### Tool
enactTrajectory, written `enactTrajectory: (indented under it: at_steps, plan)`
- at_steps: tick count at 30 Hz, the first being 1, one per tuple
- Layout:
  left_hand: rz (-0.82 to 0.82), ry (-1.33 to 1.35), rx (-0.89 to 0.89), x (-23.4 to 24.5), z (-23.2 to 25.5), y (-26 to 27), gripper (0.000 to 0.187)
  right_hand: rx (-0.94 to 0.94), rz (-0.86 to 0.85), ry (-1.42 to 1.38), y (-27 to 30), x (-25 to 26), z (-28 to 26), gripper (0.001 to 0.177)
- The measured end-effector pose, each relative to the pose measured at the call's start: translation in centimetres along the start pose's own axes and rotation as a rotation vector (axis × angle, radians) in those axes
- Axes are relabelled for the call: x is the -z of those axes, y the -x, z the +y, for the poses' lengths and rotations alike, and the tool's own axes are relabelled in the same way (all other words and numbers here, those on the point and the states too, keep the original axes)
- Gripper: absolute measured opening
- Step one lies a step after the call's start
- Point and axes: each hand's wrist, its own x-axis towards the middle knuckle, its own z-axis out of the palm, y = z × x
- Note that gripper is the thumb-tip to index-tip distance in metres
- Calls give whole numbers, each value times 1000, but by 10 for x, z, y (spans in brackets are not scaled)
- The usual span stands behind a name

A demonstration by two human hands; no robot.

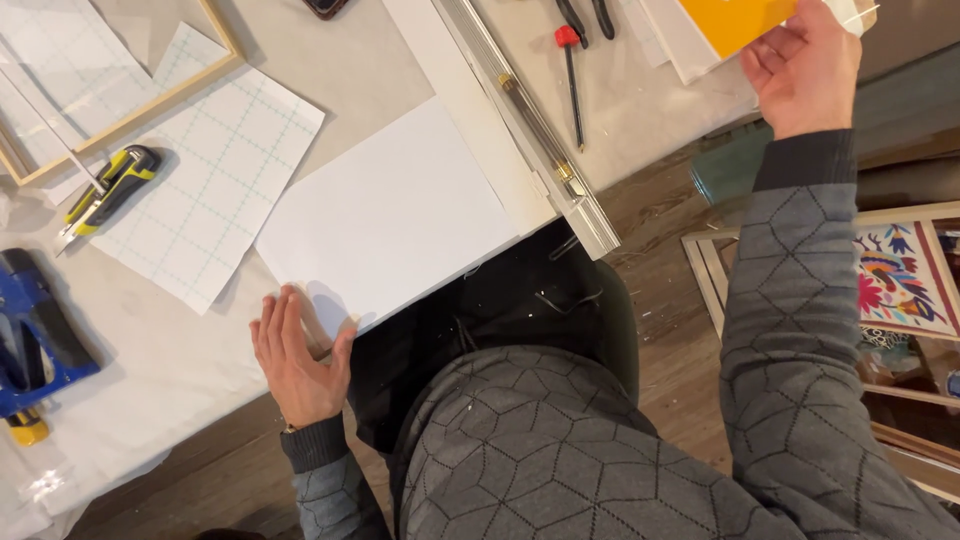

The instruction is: Preparing and assembling a picture frame for a piece of artwork.

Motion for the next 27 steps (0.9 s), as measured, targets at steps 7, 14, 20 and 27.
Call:
enactTrajectory:
  at_steps: [7,14,20,27]
  plan:
    - [19,5,-1,-1,-1,-2,78,109,-162,-275,-42,16,21,11]
    - [31,76,31,4,-2,-2,73,347,-289,-194,38,-31,5,17]
    - [161,390,151,43,48,-35,50,189,-447,-140,131,-57,30,37]
    - [21,1399,369,32,57,-46,37,-63,-557,-56,177,-64,78,34]
